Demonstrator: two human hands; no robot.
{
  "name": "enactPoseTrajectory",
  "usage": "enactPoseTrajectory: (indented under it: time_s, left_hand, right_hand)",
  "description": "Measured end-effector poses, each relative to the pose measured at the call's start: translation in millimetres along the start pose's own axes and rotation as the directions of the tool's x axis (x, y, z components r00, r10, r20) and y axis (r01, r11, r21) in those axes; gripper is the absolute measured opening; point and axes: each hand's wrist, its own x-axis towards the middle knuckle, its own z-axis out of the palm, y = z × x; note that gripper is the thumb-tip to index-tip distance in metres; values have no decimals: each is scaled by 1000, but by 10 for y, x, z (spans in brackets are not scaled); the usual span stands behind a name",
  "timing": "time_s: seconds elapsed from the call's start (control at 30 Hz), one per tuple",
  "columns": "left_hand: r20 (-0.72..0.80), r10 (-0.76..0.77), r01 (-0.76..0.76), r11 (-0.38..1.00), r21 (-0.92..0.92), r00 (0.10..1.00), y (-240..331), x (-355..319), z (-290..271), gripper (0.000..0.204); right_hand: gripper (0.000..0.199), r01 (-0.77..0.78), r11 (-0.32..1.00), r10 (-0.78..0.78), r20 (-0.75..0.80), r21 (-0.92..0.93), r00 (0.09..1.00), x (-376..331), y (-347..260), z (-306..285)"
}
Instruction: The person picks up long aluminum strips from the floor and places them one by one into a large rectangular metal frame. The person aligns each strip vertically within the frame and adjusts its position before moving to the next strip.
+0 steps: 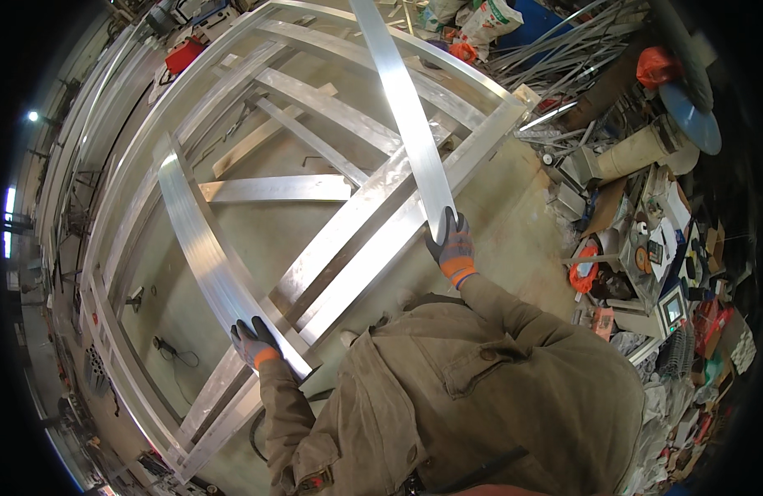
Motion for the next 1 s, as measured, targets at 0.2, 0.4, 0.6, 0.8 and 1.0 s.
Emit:
enactPoseTrajectory:
  time_s: [0.2,0.4,0.6,0.8,1.0]
  left_hand:
    - [-17,37,-37,999,4,999,57,-40,-74,62]
    - [2,12,-12,1000,-15,1000,85,-40,-102,64]
    - [15,0,1,1000,-16,1000,67,-18,-91,65]
    - [-26,21,-22,1000,-17,999,73,-30,-96,62]
    - [-30,15,-16,999,-30,999,75,-31,-101,62]
  right_hand:
    - [87,103,994,-104,-61,-28,993,0,115,60]
    - [96,205,979,-205,-23,-17,978,56,266,79]
    - [91,282,959,-281,-40,34,959,146,331,50]
    - [90,264,963,-266,21,48,964,227,318,-34]
    - [88,281,959,-283,75,41,956,296,303,-142]
